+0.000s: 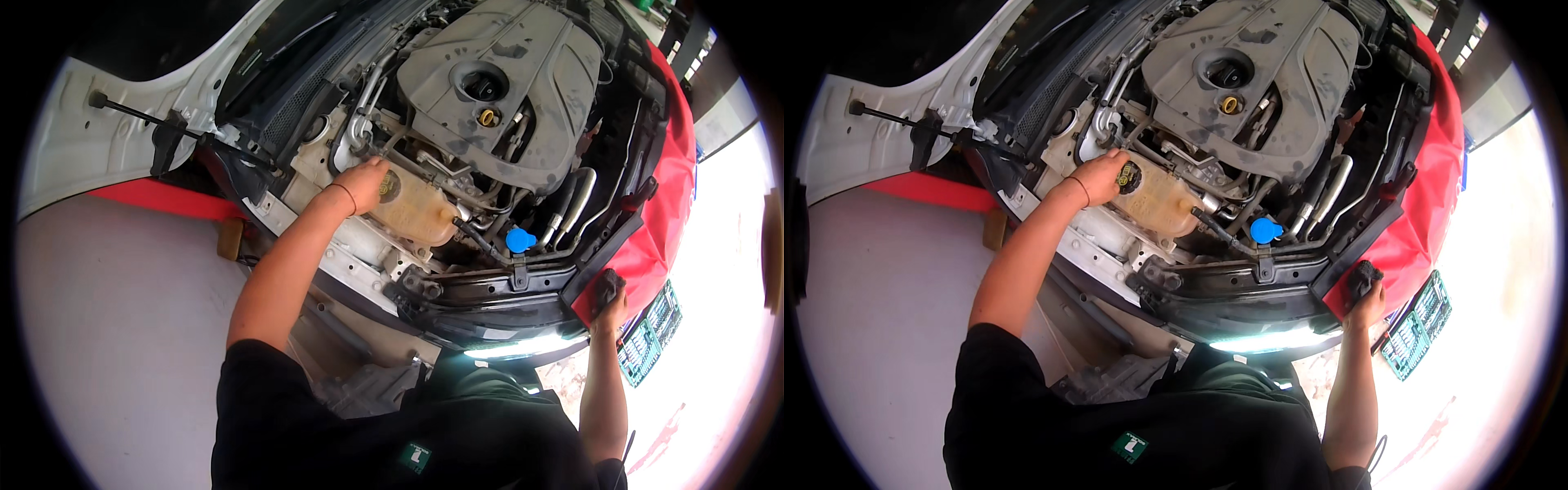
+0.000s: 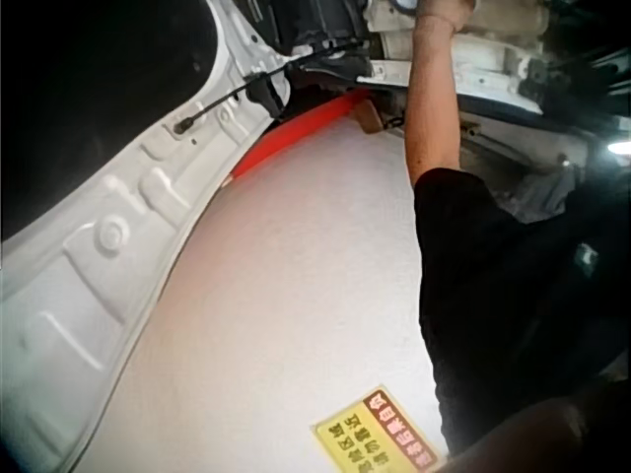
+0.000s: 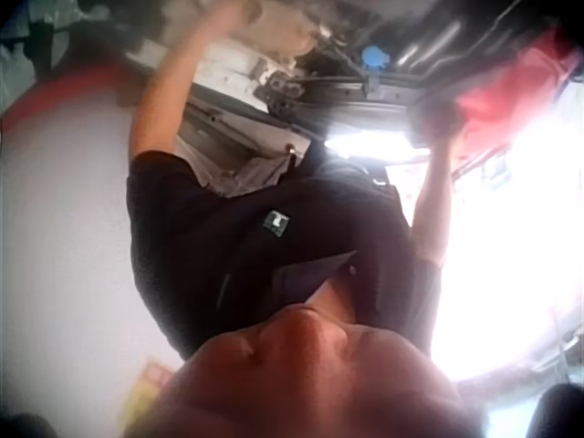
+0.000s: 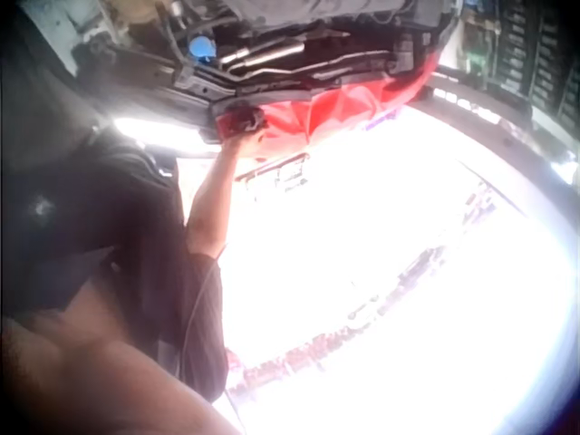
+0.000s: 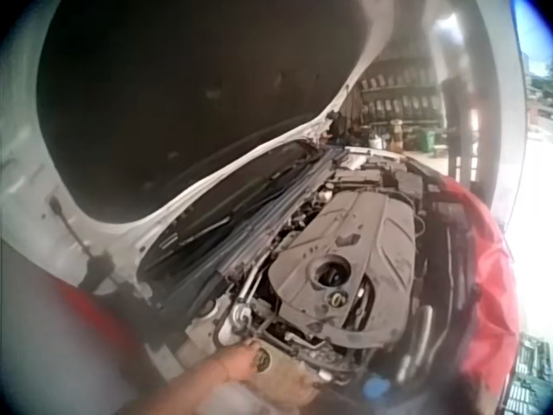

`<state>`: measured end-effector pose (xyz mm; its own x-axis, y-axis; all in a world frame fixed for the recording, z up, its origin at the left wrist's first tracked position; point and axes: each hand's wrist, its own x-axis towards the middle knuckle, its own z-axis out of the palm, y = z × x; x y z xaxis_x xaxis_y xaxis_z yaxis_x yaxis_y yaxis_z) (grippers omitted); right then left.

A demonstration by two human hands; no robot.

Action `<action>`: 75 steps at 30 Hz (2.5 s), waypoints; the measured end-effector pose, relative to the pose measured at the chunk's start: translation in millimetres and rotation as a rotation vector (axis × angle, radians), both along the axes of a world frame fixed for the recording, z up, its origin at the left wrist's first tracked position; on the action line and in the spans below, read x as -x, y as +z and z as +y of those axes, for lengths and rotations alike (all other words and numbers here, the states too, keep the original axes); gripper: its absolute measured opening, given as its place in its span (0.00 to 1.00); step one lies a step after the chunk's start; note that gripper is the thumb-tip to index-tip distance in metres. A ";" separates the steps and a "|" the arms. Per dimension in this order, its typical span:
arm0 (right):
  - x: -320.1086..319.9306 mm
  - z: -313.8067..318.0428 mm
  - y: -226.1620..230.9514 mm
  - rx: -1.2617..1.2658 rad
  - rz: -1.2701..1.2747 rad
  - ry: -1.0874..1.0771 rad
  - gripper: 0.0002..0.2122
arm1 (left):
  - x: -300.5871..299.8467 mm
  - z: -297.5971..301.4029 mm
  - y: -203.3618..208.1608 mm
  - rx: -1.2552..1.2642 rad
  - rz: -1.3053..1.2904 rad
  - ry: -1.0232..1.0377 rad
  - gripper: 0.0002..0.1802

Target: The person pours red coolant from a container into the car's coolant reservoir, then secures the cap. They use a screwdriver to tighten a hose clamp on the reservoir and use pliers to adjust a nearby hose. Finally, they operate the car lift to raise the vehicle.

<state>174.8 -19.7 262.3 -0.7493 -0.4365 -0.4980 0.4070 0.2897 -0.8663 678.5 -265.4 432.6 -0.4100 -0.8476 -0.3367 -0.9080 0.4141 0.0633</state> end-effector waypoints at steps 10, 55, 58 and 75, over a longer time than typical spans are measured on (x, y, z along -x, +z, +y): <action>13.5 7.0 -22.3 0.002 0.050 0.011 0.16 | 20.5 -1.0 -3.7 0.089 -0.081 -0.330 0.29; 5.5 2.9 -5.3 -0.029 0.055 -0.059 0.14 | 42.9 24.5 4.7 0.101 0.064 0.422 0.29; 4.7 2.4 -6.1 -0.012 0.058 -0.054 0.14 | 30.4 13.3 -4.8 -0.055 0.094 0.363 0.26; -0.3 -1.7 -6.9 0.035 0.050 -0.063 0.14 | 6.2 10.6 -11.9 0.067 -0.003 -0.254 0.28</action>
